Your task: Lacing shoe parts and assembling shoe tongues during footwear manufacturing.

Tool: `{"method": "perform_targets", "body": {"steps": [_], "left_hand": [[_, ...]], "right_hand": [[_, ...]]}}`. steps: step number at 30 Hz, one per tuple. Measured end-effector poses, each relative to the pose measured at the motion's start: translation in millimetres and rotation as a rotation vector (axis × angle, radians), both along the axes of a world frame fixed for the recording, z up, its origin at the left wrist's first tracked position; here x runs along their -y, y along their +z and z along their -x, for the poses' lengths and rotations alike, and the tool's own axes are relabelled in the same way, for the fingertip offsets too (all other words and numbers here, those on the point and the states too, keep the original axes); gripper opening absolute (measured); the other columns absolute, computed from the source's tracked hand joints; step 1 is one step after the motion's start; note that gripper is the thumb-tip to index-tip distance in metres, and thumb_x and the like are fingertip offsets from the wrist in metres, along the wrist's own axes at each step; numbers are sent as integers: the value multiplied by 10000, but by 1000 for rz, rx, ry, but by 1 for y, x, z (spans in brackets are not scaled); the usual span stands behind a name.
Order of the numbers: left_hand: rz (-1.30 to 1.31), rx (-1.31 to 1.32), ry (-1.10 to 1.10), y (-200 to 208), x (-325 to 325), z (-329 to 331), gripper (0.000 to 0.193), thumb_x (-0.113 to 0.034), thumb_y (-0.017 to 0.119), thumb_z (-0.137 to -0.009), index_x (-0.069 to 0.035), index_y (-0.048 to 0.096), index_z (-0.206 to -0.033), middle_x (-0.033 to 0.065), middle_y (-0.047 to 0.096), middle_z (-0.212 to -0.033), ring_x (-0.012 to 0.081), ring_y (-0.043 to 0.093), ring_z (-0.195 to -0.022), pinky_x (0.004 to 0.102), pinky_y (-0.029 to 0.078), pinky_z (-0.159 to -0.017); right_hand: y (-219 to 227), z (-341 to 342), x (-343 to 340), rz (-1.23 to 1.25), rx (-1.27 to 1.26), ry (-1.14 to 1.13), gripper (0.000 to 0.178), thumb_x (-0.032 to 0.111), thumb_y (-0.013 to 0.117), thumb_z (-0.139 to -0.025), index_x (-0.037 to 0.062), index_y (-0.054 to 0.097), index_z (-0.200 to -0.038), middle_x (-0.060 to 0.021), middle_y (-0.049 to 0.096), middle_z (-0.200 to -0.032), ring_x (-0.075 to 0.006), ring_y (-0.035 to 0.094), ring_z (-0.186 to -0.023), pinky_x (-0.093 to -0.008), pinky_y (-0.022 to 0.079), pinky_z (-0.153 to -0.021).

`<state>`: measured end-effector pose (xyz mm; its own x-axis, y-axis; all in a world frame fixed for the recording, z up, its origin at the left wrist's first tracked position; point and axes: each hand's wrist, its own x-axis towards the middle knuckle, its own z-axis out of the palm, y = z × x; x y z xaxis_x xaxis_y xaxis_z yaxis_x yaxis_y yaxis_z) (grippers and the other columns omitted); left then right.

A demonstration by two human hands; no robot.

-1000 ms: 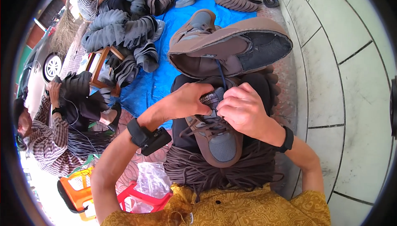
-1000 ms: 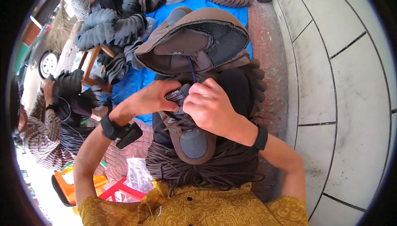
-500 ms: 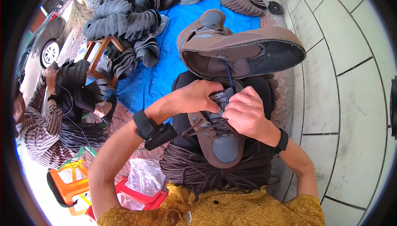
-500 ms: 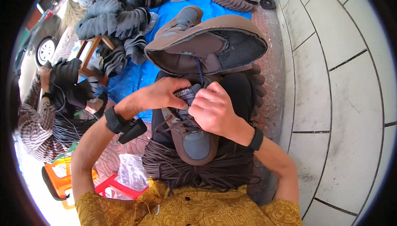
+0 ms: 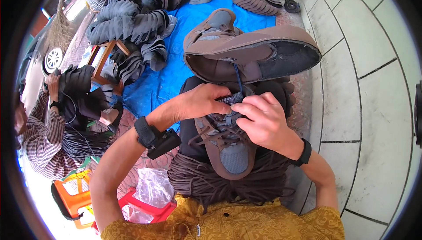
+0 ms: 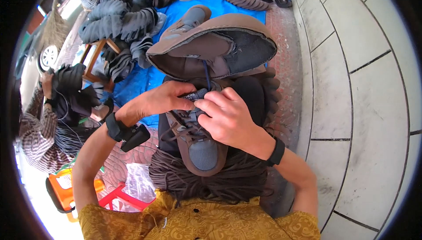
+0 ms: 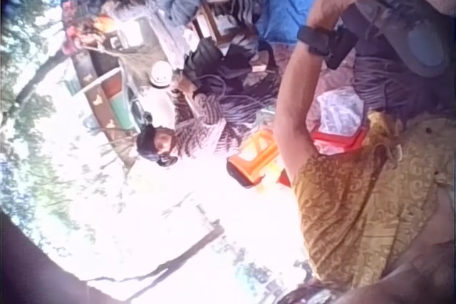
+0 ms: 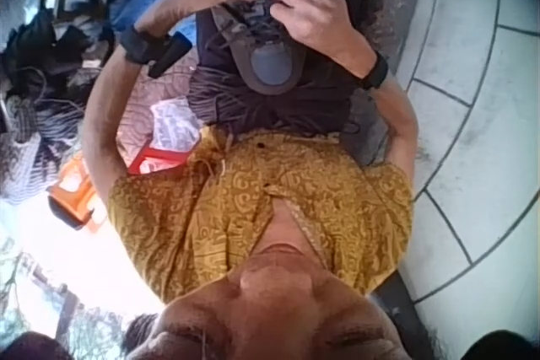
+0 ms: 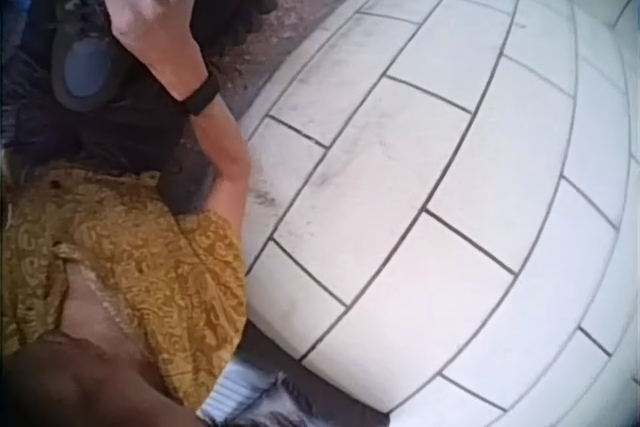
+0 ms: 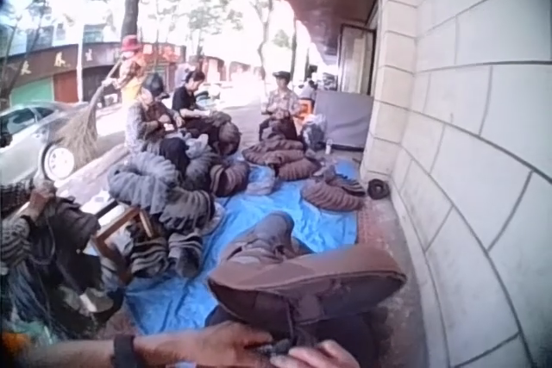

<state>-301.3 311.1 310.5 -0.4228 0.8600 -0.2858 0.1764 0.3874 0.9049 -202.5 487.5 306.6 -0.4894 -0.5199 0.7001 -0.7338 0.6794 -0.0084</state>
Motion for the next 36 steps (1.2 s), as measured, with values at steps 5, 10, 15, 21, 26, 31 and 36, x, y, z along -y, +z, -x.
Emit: {"method": "perform_targets", "body": {"steps": [5,10,15,21,26,31,36], "left_hand": [[-20,42,62,2,-1,-4,282,-182,577,-769,36,566,-947,78,581,-778,138,512,-768,301,414,-716],[-29,50,68,4,2,-4,270,-122,578,-797,20,545,-1025,28,567,-901,91,462,-854,260,394,-776],[2,38,-13,12,0,-4,365,-125,622,-753,13,526,-1077,74,586,-944,132,501,-891,287,398,-809],[89,-129,15,16,2,-9,456,-114,649,-683,-4,517,-1106,134,592,-970,216,550,-875,314,423,-786],[107,-180,18,20,-3,-11,426,-114,649,-672,7,543,-1067,128,610,-911,215,564,-827,319,432,-759],[107,-181,92,16,-3,-12,388,-107,639,-668,12,562,-1029,131,617,-865,215,570,-798,323,433,-747],[35,-201,91,8,1,-5,366,-157,645,-646,32,585,-954,168,612,-775,262,589,-729,341,442,-672]], "right_hand": [[-3,6,2,-134,-75,22,147,119,549,-508,81,407,-516,-11,311,-550,-166,401,-578,-286,328,-528],[28,-3,-40,25,-70,-75,147,17,614,-454,48,533,-573,-52,506,-616,-199,517,-629,-305,423,-529],[-8,0,-52,365,306,-178,148,-39,660,-494,-3,568,-605,-66,566,-632,-168,550,-612,-271,431,-550],[-7,-9,-56,1126,727,-188,79,-78,626,-577,-33,604,-637,-48,599,-648,-99,552,-604,-208,411,-564],[-22,-3,-54,1278,814,-243,97,-51,644,-611,-40,625,-706,-73,606,-684,-106,566,-644,-211,423,-572],[11,-12,-51,479,169,-278,142,34,693,-613,-4,639,-739,-85,617,-794,-216,588,-737,-297,471,-655],[23,-29,-2,485,583,76,208,73,714,-646,45,668,-847,-63,604,-668,-165,560,-578,-259,449,-526]]}}
